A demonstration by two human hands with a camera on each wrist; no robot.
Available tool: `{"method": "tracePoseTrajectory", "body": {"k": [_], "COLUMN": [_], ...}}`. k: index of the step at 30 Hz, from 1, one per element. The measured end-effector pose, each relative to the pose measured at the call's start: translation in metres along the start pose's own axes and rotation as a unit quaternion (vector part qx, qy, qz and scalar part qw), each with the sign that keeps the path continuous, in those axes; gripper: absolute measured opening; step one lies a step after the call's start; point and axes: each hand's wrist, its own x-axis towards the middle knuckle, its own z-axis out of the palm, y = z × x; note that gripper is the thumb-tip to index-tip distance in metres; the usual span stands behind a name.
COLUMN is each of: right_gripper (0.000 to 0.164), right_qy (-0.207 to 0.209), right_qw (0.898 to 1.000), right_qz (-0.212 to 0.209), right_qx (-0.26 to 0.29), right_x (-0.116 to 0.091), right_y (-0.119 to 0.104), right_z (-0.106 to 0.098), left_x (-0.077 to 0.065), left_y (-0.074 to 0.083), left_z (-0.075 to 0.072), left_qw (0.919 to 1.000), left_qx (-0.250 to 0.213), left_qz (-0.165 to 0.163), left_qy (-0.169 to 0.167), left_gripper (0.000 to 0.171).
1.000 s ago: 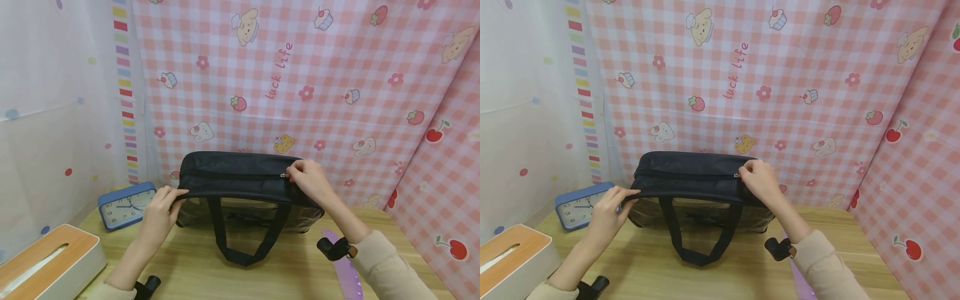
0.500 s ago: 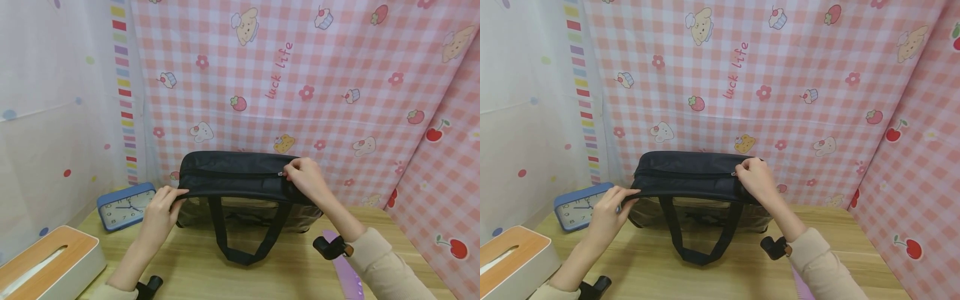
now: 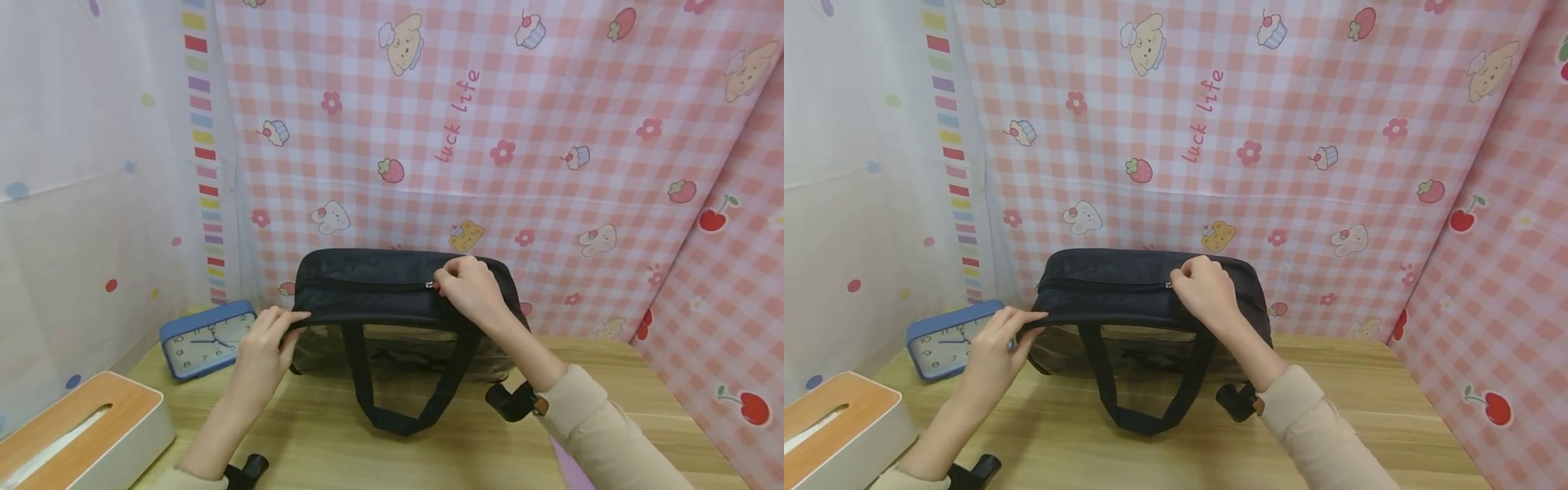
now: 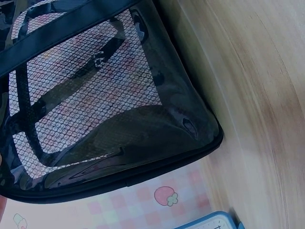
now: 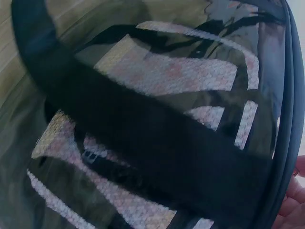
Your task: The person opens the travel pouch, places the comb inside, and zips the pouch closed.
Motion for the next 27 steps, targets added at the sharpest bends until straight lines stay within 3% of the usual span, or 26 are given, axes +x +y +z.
{"method": "tracePoseTrajectory", "body": {"k": [13,27], "right_gripper": [0.032,0.041], "right_qy": [-0.019,-0.035], "right_qw": [1.0,0.998], "right_qz": [-0.009,-0.022], "right_qx": [0.001,-0.036], "right_x": [0.004,0.007], "right_y": [-0.022,-0.051], "right_z": [0.014,0.031], "left_x": [-0.001,-0.003], "left_y": [0.0,-0.002], "left_z": [-0.001,-0.001], "left_qw": [1.0,1.0], "left_qx": [-0.001,-0.003], "left_qz": [0.0,0.005], "left_qy": [-0.001,0.003], "left_gripper": [0.024,0.022]}}
